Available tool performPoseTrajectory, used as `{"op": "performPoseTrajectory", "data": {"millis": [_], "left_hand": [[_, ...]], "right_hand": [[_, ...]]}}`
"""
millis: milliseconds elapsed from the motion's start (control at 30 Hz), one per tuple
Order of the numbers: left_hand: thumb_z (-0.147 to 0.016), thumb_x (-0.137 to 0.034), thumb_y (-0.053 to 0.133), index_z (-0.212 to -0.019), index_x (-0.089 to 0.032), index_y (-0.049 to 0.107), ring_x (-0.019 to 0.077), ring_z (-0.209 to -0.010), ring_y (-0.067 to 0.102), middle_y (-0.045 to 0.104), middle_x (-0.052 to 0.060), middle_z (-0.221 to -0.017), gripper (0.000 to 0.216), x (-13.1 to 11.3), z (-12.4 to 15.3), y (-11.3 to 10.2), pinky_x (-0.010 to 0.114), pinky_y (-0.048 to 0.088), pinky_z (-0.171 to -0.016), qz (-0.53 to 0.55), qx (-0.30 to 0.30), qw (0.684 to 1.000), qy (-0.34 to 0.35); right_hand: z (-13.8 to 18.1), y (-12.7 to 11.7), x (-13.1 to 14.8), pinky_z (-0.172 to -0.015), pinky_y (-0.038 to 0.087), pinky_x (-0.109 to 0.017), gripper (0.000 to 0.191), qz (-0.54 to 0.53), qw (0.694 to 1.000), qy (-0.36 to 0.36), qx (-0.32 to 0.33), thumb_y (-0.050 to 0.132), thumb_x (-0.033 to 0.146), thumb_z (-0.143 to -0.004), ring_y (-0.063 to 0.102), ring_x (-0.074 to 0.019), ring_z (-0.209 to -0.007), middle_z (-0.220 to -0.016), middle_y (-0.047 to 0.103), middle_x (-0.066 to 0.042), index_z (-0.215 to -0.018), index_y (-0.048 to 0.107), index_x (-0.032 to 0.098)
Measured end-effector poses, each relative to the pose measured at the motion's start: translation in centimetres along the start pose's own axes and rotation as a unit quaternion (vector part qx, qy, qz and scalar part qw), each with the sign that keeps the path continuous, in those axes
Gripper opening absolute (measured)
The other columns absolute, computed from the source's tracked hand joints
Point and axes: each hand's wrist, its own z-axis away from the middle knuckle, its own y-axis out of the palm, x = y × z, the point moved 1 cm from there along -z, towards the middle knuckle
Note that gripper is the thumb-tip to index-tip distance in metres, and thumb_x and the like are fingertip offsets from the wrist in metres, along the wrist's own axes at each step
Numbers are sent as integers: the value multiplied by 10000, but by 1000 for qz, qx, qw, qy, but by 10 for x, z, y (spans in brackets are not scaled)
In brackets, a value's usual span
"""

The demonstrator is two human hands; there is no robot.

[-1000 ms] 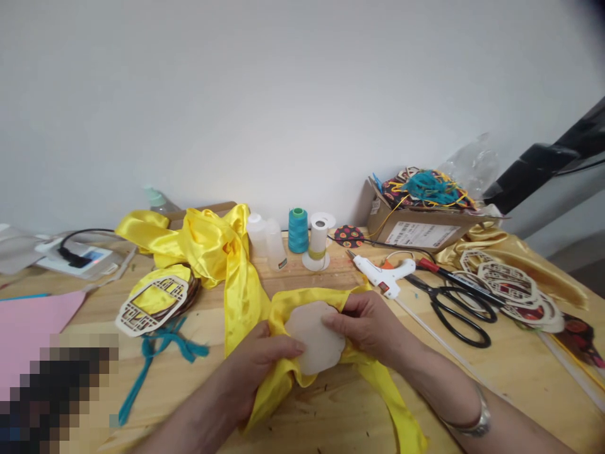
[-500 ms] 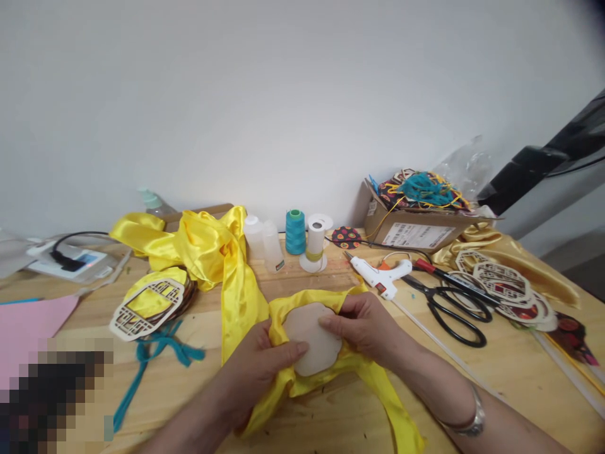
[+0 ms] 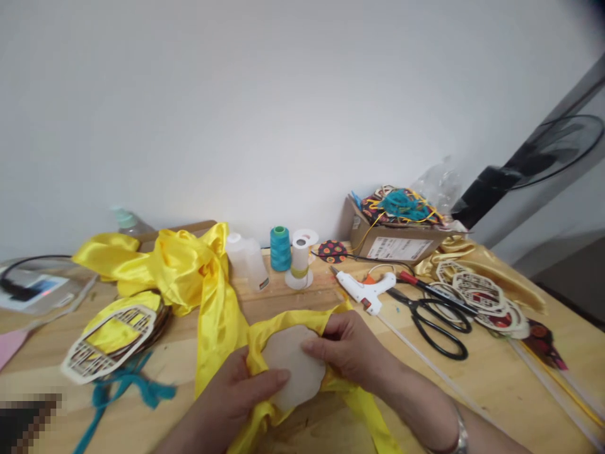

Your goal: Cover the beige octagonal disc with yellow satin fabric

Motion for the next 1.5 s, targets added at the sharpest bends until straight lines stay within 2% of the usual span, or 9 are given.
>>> {"op": "performPoseTrajectory", "data": {"millis": [267, 467, 667, 833, 933, 1067, 1133, 1300, 1500], "left_hand": [[-618, -178, 768, -978, -145, 723, 289, -825, 697, 763, 98, -867, 364, -2, 0, 3, 348, 542, -736, 0, -8, 1000, -15], [-659, -137, 728, -1027, -130, 702, 288, -837, 697, 754, 119, -916, 369, -4, 3, 4, 360, 540, -756, 27, 32, 999, -1], [-653, -121, 720, -1031, -94, 684, 289, -791, 704, 755, 138, -886, 381, -2, 4, 1, 362, 543, -722, 49, 25, 998, 11], [-635, -96, 711, -982, -68, 682, 287, -762, 708, 759, 137, -835, 349, -3, 4, -1, 354, 544, -700, 50, 12, 999, 15], [-627, -84, 707, -953, -62, 672, 290, -733, 710, 760, 135, -798, 329, -5, 4, -2, 372, 550, -684, 60, -12, 998, 4], [-612, -93, 720, -957, -47, 667, 299, -710, 712, 758, 145, -766, 352, -6, 2, -5, 381, 556, -665, 67, -19, 998, -6], [-602, -99, 732, -980, -48, 665, 302, -705, 712, 758, 147, -770, 387, -5, 0, -7, 381, 559, -651, 73, -17, 997, -3], [-608, -87, 722, -1037, -59, 652, 296, -694, 714, 759, 146, -786, 436, -5, -1, -9, 386, 569, -648, 80, -15, 997, -2], [-665, -78, 692, -1010, -41, 648, 302, -695, 714, 755, 169, -788, 350, -10, 2, -8, 380, 574, -626, 73, -24, 997, -28]], "right_hand": [[0, -3, 2, -429, 198, -217, 392, 22, 1000, -10, 6, 667, 501, -672, 279, -70, -482, -499, 393, 38, -560, 610, 129], [0, -2, -1, -435, 289, -224, 395, 1, 1000, -1, -9, 699, 525, -638, 401, -101, -491, -494, 494, 11, -551, 626, 146], [0, 5, 0, -456, 350, -229, 406, -21, 999, 11, -23, 732, 537, -587, 474, -122, -510, -492, 530, 11, -617, 658, 139], [7, -6, 23, -469, 358, -230, 423, 108, 994, 5, -7, 588, 548, -743, 467, -107, -475, -518, 547, 3, -673, 658, 136], [24, -35, 45, -535, 387, -250, 323, 322, 943, -46, -70, 514, 439, -821, 539, -145, -572, -638, 624, -28, -764, 678, 166], [56, -94, 39, -592, 396, -302, 243, 649, 738, 26, -182, 449, 262, -830, 605, -216, -671, -756, 664, -89, -736, 659, 183], [70, -121, 21, -627, 424, -318, 189, 711, 672, 63, -196, 472, 224, -799, 624, -254, -741, -806, 661, -128, -779, 649, 161], [81, -145, -16, -804, 444, -318, 279, 712, 677, 41, -182, 409, 221, -859, 613, -250, -912, -1034, 627, -190, -1017, 596, 87], [81, -141, -4, -750, 447, -349, 224, 708, 674, 64, -201, 454, 226, -843, 601, -273, -839, -938, 609, -192, -928, 607, 86]]}}
